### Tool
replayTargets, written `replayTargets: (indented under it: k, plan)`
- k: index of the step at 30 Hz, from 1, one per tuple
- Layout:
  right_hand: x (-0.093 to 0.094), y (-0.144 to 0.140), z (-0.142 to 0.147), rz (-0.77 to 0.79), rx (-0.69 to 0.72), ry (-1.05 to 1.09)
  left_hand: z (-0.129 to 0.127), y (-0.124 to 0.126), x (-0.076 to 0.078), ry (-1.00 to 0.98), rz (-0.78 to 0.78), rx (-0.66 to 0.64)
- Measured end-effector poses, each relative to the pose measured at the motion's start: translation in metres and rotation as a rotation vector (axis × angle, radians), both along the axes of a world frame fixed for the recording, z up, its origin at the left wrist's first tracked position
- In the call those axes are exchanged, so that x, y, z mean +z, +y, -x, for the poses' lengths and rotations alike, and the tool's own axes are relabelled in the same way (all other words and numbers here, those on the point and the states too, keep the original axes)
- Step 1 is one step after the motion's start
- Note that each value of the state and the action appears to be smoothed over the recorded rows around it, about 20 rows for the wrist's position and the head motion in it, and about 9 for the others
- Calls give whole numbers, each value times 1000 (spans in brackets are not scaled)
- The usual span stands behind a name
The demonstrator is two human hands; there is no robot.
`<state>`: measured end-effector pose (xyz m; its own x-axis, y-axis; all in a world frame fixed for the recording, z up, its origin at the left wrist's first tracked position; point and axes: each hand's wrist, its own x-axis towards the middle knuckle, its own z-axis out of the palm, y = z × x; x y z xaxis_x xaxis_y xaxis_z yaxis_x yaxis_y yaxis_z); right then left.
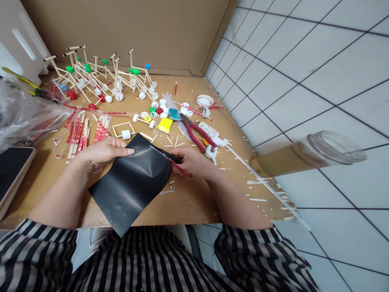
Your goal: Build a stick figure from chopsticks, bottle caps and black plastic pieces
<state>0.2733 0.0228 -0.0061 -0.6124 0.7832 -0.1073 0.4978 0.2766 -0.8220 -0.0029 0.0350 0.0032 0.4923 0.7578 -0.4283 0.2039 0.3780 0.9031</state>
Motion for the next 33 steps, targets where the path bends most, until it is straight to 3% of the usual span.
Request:
replayTargets:
  k: [24, 33]
  plan:
    - [-1, 1, 3, 20, 17, 23, -4, -2, -6, -16, -36, -10]
    - [-1, 1, 2, 3, 14, 2, -5, -4, -5, -32, 20, -8]
